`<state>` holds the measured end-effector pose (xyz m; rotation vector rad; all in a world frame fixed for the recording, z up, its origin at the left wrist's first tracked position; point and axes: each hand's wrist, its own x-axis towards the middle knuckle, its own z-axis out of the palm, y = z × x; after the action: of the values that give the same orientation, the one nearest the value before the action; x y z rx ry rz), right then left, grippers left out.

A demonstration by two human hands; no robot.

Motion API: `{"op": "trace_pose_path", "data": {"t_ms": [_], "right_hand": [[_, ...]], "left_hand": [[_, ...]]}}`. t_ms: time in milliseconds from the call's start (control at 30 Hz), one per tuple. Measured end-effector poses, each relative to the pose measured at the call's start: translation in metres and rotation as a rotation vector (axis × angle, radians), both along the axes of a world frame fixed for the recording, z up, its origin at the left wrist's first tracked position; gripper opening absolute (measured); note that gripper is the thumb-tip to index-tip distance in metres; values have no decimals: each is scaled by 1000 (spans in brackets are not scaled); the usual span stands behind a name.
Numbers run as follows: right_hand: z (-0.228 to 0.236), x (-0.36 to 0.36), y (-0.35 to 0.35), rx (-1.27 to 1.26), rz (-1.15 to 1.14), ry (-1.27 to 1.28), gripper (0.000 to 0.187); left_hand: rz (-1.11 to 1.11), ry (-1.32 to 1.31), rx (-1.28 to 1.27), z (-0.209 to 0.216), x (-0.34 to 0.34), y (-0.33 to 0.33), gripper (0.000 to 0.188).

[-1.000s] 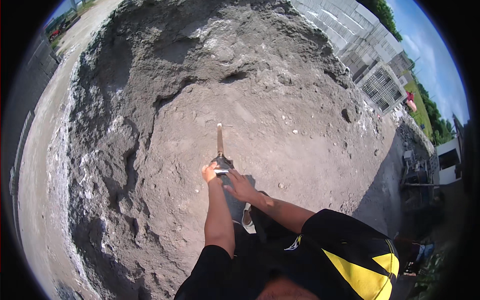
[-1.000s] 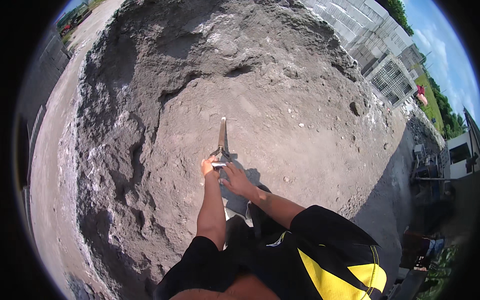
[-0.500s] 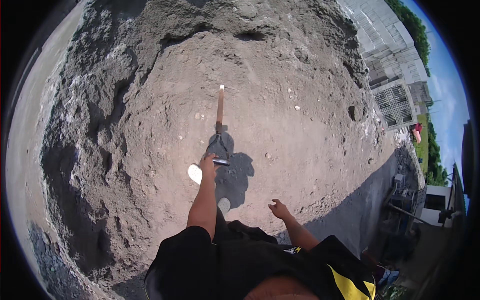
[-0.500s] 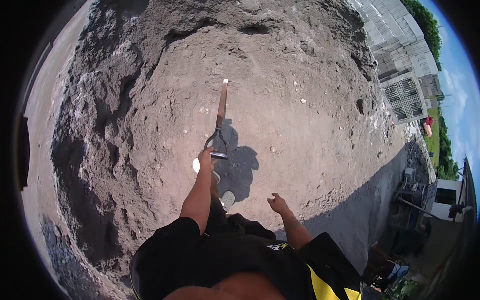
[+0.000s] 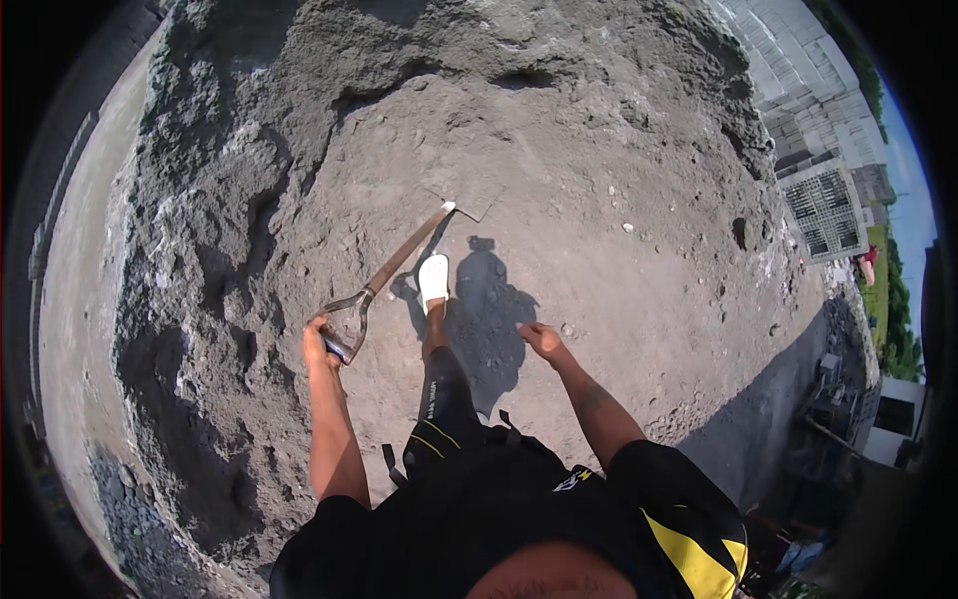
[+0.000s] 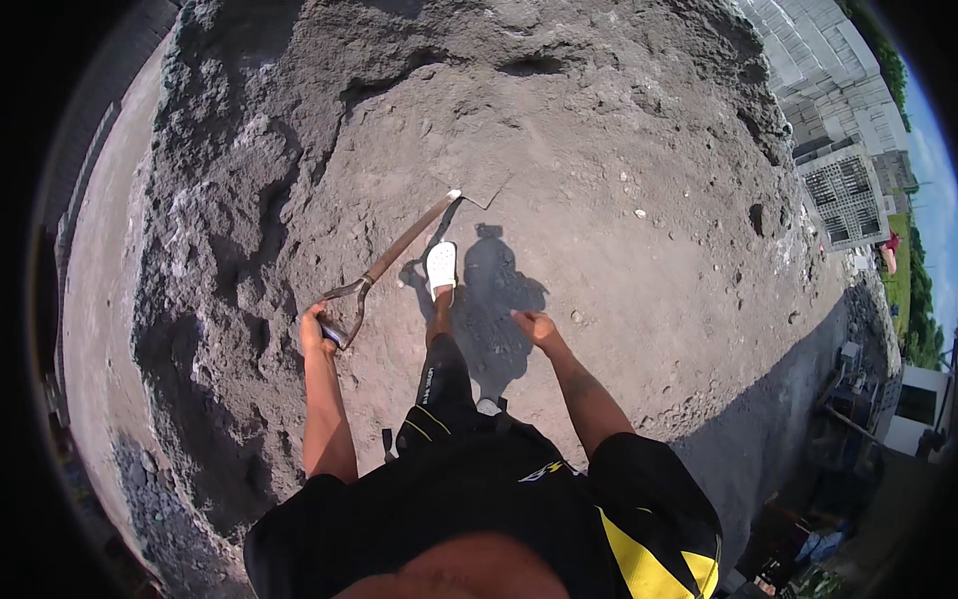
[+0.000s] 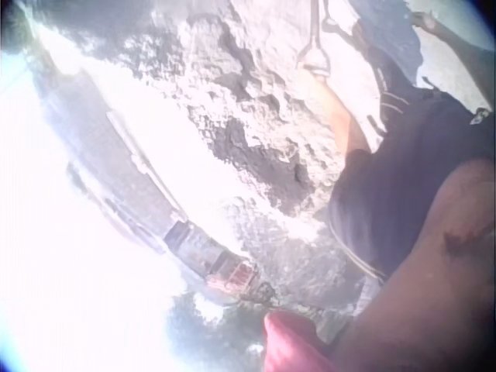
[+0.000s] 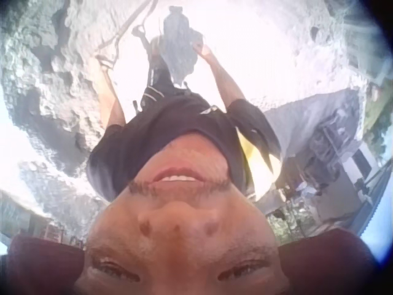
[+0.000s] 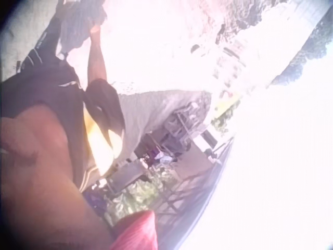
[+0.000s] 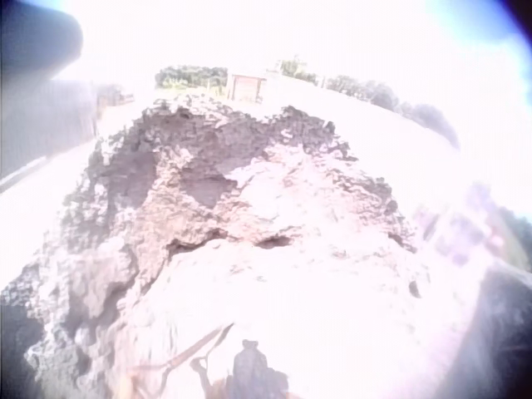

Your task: The person uses a long-handled screed tool to level and smooth a large pile of wet concrete on the ground. The person repeatedly drags and pushes the tool across the surface to flatten it.

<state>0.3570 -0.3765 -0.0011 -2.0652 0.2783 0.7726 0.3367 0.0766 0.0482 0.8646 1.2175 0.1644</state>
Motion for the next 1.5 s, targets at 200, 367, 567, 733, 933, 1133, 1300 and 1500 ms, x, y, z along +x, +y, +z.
{"op": "trace_pose_path", "data": {"t_ms": [200,367,567,733,933,1133,1300,1500], "right_hand": [[-71,167,138,-215,404,85,67],[-185,231,238,64,-230,483,58],[-206,221,281,583,-923,762,9],[-167,215,281,755,-1035,746,9],[-111,178,233,1180,-1255,575,21],[-130,64,82,1474,-1615,-78,12],[-9,-38,-115,866,-2115,-256,8],[169,-283,-419,543,-2339,-725,13]], "left_hand": [[-96,300,174,-11,-8,36,9],[17,516,431,7,11,-15,7],[99,626,603,1,-21,-33,10],[-396,671,1137,29,-5,5,21],[-559,507,1175,86,29,29,22],[-1018,51,1450,88,43,-62,18],[-1367,-214,1021,7,37,-166,24],[-1659,-466,243,44,-13,-564,19]]}}
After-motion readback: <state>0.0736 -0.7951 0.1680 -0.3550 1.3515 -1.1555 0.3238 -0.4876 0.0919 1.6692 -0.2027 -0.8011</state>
